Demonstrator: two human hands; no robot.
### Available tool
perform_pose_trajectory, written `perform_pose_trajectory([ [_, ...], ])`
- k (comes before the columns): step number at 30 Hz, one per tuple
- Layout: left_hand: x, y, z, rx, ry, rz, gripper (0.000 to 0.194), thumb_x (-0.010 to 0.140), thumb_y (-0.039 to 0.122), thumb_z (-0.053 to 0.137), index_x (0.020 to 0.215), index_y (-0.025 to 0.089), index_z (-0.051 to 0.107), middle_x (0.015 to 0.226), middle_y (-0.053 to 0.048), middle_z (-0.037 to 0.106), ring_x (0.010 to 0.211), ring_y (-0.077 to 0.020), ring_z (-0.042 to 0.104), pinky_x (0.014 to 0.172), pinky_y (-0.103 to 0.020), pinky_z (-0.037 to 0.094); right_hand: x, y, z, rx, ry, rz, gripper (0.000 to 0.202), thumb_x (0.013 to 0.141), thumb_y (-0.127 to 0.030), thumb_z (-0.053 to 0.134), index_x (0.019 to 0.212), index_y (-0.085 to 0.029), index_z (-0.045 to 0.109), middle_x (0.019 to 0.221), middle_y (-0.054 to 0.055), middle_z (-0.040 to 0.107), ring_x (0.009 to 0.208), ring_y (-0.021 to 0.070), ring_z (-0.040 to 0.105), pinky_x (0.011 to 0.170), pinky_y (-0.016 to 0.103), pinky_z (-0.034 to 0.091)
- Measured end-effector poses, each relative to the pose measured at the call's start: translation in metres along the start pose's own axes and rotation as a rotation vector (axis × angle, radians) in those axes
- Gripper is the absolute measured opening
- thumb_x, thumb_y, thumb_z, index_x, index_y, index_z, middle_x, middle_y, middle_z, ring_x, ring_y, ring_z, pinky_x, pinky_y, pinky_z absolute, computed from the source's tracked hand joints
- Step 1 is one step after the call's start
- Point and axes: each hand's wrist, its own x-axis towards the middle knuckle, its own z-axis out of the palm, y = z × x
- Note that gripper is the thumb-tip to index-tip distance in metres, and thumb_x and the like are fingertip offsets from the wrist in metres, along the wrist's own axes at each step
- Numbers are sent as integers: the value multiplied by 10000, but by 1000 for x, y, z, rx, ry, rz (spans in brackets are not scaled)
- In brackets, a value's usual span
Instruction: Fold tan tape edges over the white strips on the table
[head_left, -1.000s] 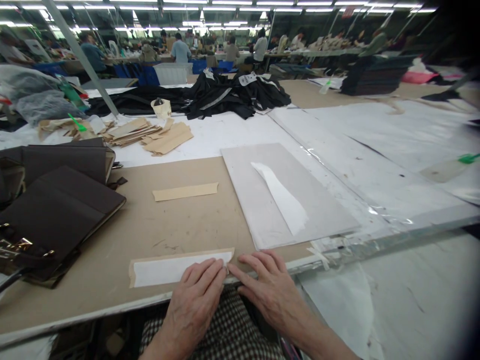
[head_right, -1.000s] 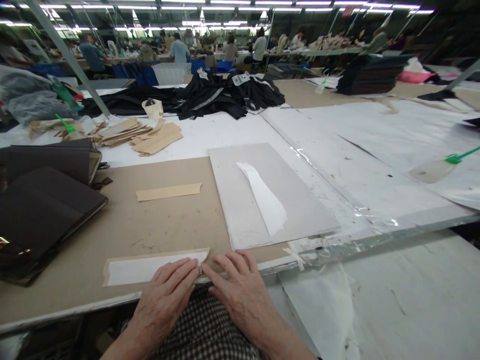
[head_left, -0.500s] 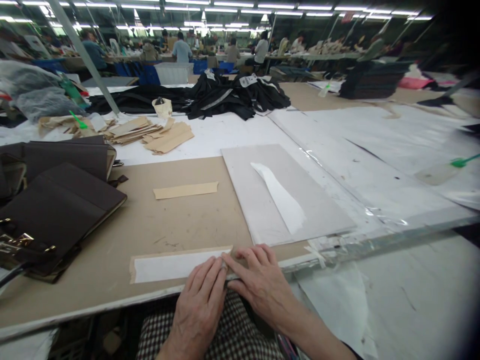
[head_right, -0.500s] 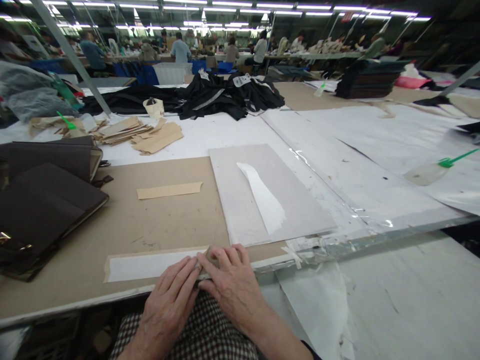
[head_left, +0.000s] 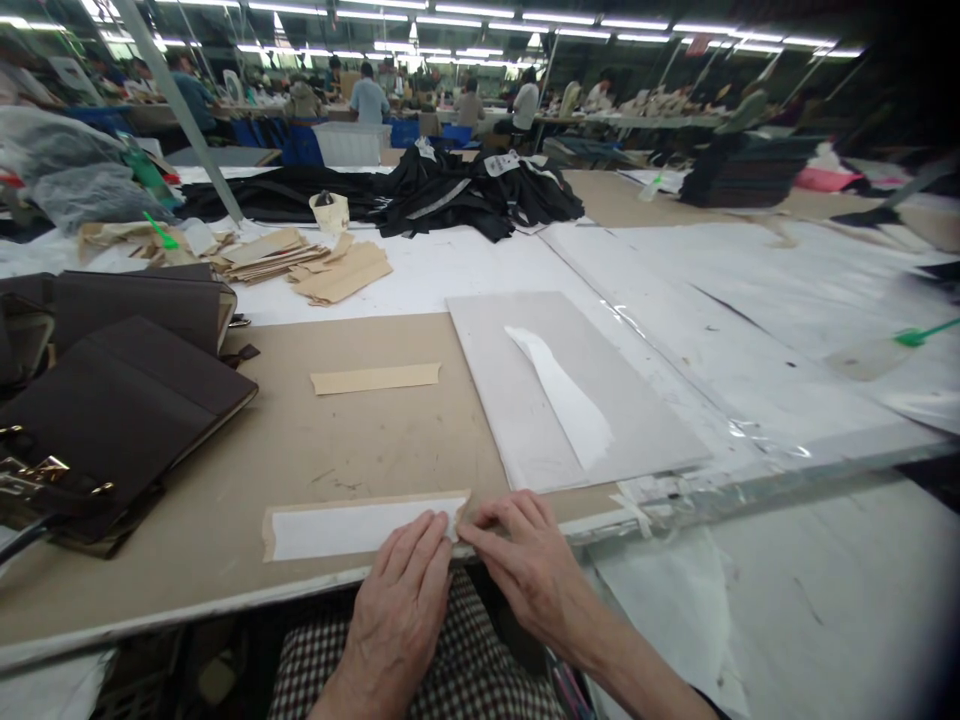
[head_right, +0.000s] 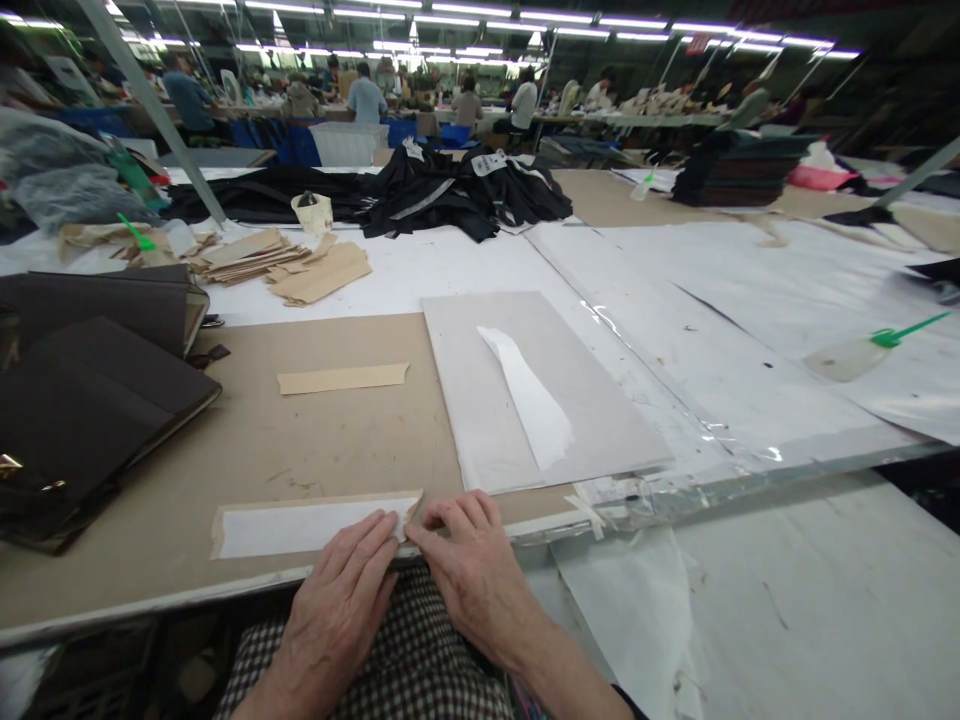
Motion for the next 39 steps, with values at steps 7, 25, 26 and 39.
perform_pose_trajectory([
  [7, 1, 0, 0, 3, 19, -7, 326, 960, 65, 469, 1237, 71, 641, 1365, -129, 643, 1304, -294, 547, 1018, -468, 524, -1, 0, 3, -95, -40, -139, 387, 929, -56, 488, 1252, -210, 633, 1079, 70, 627, 1007, 259, 529, 1036, 535, 387],
  [25, 23, -8, -4, -100, -20, -70, 280, 988, 105, 441, 1210, 97, 611, 1123, -121, 680, 1037, -254, 610, 914, -408, 544, 2, 6, 15, -68, 96, 25, 388, 933, -29, 443, 1246, -173, 623, 1101, 107, 638, 968, 260, 557, 836, 434, 556],
  [26, 22, -9, -3, -99, -16, -68, 290, 988, 98, 426, 1214, 96, 609, 1124, -122, 678, 1035, -254, 607, 911, -405, 543, 2, 6, 16, -80, 89, 20, 381, 934, -34, 455, 1248, -171, 623, 1106, 107, 639, 970, 261, 555, 840, 436, 553],
  [39, 27, -16, 4, -106, -100, -127, 376, 986, 109, 421, 1338, 120, 553, 1195, -128, 625, 1028, -259, 591, 894, -398, 554, 1, 12, 12, 136, 225, 125, 400, 950, -17, 400, 1207, -205, 642, 1116, 103, 591, 1033, 238, 577, 872, 391, 564],
])
